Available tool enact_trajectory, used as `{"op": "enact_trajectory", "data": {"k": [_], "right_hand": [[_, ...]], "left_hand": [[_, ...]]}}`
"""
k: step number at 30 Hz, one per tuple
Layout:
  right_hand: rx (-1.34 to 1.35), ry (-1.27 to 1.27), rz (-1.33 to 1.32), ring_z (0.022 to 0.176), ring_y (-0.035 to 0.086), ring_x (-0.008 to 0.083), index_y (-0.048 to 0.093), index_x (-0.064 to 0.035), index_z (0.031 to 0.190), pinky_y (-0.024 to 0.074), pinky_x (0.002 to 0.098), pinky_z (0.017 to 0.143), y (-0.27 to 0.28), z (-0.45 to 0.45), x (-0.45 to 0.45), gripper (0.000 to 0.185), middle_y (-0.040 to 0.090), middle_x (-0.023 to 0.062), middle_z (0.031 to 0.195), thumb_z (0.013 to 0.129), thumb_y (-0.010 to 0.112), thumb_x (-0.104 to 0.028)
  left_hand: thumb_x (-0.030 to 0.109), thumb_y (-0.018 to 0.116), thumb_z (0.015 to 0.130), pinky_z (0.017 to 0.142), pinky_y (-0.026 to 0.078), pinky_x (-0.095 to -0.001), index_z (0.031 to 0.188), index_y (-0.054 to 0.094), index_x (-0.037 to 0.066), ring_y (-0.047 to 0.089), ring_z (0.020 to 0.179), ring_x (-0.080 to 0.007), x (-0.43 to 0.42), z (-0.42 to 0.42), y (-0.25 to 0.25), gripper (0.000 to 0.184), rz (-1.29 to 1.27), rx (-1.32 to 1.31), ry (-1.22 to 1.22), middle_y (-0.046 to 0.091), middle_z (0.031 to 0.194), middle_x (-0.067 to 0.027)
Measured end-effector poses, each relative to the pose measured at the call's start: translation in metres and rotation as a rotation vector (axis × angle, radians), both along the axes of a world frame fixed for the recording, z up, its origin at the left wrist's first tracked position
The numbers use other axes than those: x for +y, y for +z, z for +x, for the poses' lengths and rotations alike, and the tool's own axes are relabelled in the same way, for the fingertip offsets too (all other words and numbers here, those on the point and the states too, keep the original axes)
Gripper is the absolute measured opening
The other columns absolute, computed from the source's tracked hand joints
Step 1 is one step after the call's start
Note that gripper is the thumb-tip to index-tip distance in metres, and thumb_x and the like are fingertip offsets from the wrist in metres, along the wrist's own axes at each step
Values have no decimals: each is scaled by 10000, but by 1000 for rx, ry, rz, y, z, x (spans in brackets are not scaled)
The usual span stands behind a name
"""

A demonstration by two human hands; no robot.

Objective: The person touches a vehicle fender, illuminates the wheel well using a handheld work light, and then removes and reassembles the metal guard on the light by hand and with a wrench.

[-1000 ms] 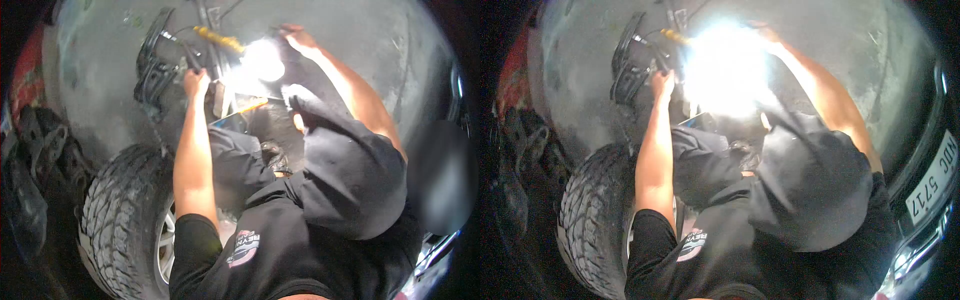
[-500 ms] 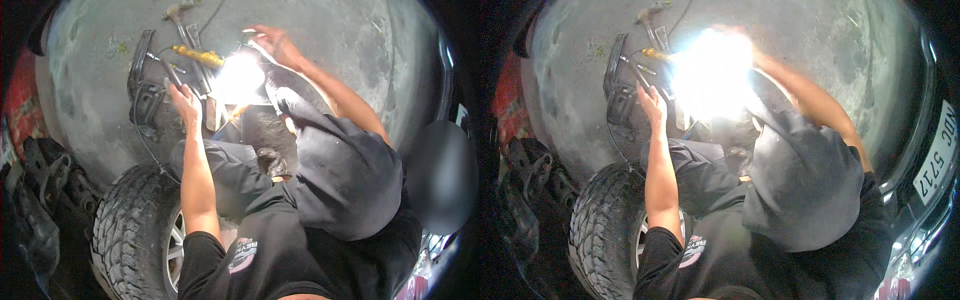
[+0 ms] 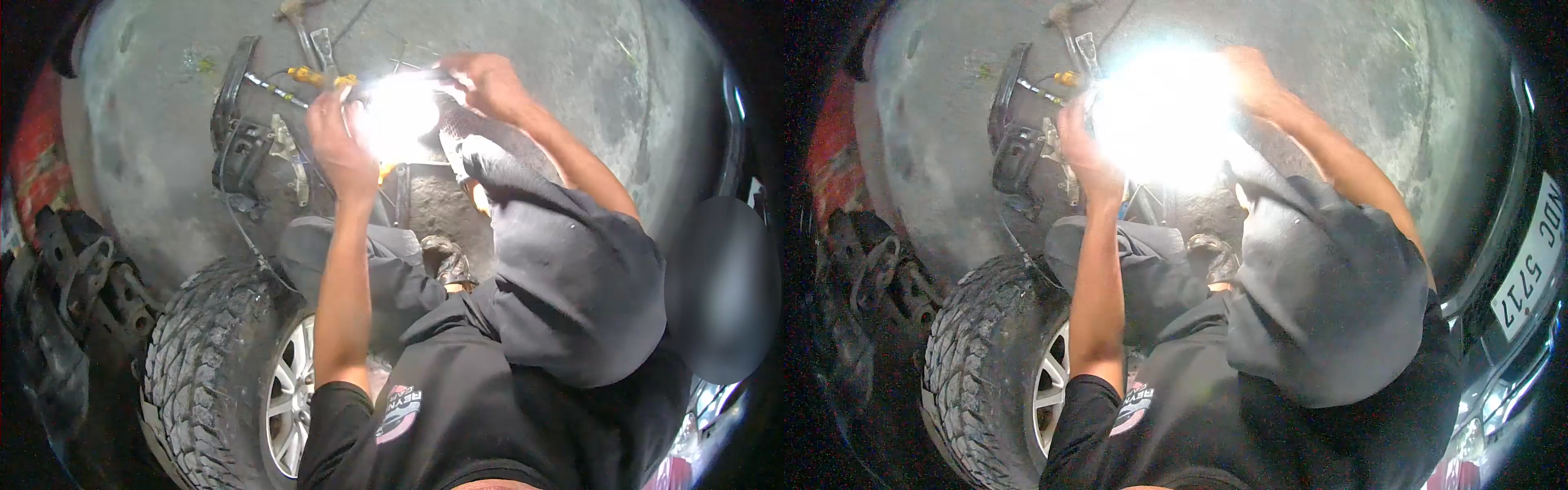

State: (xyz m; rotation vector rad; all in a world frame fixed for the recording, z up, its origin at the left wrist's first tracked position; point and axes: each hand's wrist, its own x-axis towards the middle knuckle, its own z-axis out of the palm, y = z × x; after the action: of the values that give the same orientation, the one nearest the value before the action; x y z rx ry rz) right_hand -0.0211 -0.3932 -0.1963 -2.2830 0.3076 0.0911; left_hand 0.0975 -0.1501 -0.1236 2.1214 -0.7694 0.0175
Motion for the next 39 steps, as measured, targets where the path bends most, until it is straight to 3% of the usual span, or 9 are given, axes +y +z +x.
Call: {"op": "enact_trajectory", "data": {"k": [1,4,6,14,17,25,27,36,39], "right_hand": [[104,-57,-20,808,698,279,719,-85,1193,559,416,745,-6,-11,-8,289,748,150,999,942,661,-216],[-66,-508,83,778,661,251,702,-26,1184,523,381,738,-34,-44,-20,396,721,176,927,988,661,-367],[-26,-567,-4,783,659,258,697,-17,1178,519,378,742,-48,-54,-27,420,707,181,896,975,674,-384],[291,-500,-285,984,676,322,643,-20,1219,543,436,881,-66,-61,-36,323,680,205,1100,1013,601,-265],[11,-333,-636,1096,645,307,618,-36,1317,517,450,953,-62,-49,-27,374,640,193,1234,999,599,-233],[111,-224,452,1081,686,365,542,-88,1463,543,459,991,-91,28,6,484,690,178,1255,996,619,-191],[38,-189,120,1017,717,333,549,-62,1465,568,423,933,-107,32,16,475,716,186,1230,1026,605,-235],[288,-397,703,1008,714,245,592,13,1402,579,352,834,-97,28,32,446,682,192,1296,1044,569,-252],[164,-366,438,1017,697,211,573,-5,1427,569,360,819,-172,21,37,433,685,182,1298,1047,521,-206]], "left_hand": [[27,616,865,1009,469,-439,1245,659,23,606,1117,-333,2,-1,-31,382,-5,-1,0,633,1147,-188],[43,613,893,967,505,-449,1239,657,24,638,1061,-326,6,-7,-131,349,-339,1133,428,649,1114,-170],[43,614,894,966,506,-447,1239,658,23,638,1060,-324,-12,-14,-143,348,-452,1317,402,649,1114,-169],[45,616,898,961,509,-442,1237,659,20,641,1055,-318,-39,-12,-151,343,-518,1352,246,653,1113,-166],[46,617,899,959,511,-440,1236,660,18,642,1054,-315,-36,-9,-149,341,-507,1319,226,654,1112,-165],[48,620,903,954,514,-434,1235,661,15,644,1049,-308,-16,6,-136,336,-459,1183,155,658,1111,-162],[49,620,904,953,515,-433,1234,661,14,645,1048,-307,-8,12,-131,335,-434,1149,119,659,1111,-161],[51,623,908,947,519,-426,1232,663,10,648,1042,-299,21,17,-118,329,-283,1076,-53,663,1110,-158],[52,624,909,945,520,-424,1232,663,9,649,1041,-297,8,16,-126,328,-273,1051,-64,664,1110,-156]]}}
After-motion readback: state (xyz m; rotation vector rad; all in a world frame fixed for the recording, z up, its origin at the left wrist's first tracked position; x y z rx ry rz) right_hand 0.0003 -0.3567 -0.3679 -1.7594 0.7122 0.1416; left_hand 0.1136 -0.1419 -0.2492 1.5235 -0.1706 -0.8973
